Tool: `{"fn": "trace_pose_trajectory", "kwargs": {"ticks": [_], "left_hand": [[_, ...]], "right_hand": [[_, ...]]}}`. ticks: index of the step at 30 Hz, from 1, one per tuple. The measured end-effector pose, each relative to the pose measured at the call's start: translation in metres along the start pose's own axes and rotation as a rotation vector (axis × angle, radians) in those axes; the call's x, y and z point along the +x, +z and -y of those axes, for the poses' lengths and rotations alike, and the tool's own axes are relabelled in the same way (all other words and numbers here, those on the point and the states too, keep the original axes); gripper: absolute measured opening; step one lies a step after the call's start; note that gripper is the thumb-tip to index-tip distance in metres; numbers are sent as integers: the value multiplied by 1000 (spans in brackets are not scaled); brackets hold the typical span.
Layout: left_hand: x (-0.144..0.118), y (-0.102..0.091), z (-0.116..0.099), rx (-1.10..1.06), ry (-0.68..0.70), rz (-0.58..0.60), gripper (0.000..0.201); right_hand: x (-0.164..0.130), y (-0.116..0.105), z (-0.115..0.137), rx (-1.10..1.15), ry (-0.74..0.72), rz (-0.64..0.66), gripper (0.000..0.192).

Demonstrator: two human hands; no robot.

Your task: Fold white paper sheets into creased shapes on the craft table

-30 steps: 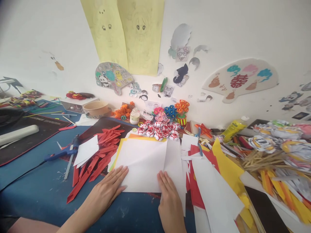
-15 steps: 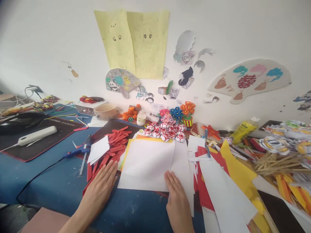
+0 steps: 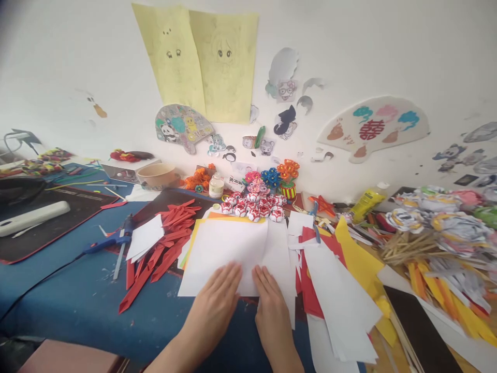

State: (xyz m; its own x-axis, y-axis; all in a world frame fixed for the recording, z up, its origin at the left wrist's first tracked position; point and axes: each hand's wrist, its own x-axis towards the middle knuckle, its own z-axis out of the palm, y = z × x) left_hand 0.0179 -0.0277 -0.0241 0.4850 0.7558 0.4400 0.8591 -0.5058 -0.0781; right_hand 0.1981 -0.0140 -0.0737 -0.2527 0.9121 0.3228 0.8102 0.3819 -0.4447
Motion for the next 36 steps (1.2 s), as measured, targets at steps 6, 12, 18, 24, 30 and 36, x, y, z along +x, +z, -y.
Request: {"fn": "trace_pose_trajectory", "kwargs": {"ticks": [6, 12, 18, 24, 30, 36], "left_hand": [[6, 28, -9, -154, 29, 44, 48], [-13, 12, 33, -129, 8, 79, 48], [-35, -4, 63, -46, -53, 121, 49], [-38, -1, 61, -60, -66, 108, 49], [-41, 4, 63, -83, -69, 84, 50], [-42, 8, 63, -67, -72, 74, 49]], "right_hand": [[1, -2, 1, -5, 10, 14, 76], [2, -5, 4, -4, 36, 13, 74], [2, -5, 3, -26, 48, 33, 75], [19, 0, 26, -202, 25, -36, 57], [44, 10, 80, -481, 226, 7, 35], [49, 16, 94, -706, 296, 54, 53]]}}
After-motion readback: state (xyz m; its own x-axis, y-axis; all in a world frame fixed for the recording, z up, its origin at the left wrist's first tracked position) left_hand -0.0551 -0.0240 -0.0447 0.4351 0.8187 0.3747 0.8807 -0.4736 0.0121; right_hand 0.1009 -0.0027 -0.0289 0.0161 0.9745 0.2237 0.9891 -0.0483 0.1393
